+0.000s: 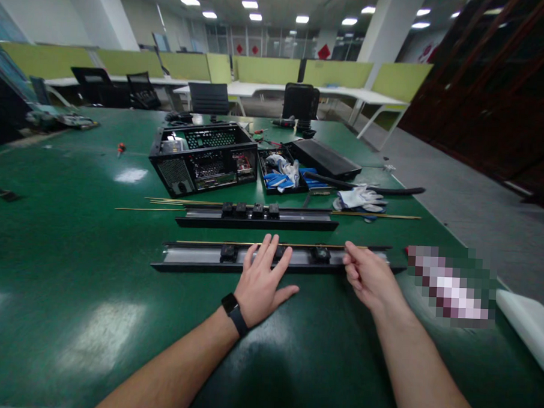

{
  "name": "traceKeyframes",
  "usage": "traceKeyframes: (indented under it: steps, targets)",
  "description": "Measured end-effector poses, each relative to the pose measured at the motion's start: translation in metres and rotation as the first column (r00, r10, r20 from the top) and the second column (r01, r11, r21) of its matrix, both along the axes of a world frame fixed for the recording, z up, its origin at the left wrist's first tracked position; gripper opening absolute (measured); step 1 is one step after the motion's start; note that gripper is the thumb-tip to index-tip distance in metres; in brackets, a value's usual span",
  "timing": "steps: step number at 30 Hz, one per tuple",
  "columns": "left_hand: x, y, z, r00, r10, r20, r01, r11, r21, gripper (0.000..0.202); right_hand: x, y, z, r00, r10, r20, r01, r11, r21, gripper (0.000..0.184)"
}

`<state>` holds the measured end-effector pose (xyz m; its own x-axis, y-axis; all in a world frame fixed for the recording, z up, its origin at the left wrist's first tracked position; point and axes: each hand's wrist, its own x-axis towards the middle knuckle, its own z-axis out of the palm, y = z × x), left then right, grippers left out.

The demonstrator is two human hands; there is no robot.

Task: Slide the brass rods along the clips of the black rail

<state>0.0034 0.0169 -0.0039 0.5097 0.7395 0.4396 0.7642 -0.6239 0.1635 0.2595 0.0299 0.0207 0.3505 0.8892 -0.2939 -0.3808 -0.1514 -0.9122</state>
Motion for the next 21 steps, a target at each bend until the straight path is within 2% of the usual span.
traceKeyframes:
  steps: [7,13,21]
  targets:
    - [0.001,-0.001,0.002,1.000,-0.003,-0.004,0.003,1.000,-0.001,0.072,0.003,-0.001,0.005,1.000,-0.030,-0.003,0.030,0.999,-0.034,0.025]
    - [0.001,-0.001,0.002,1.000,-0.006,-0.006,0.006,1.000,0.000,0.072,0.017,0.003,0.007,0.978,-0.203,-0.043,0.201,0.979,-0.041,0.023]
    - [0.001,0.002,0.001,1.000,-0.006,-0.013,0.006,1.000,-0.013,0.071,0.009,0.002,0.011,0.988,-0.155,-0.023,0.154,0.988,-0.033,0.006]
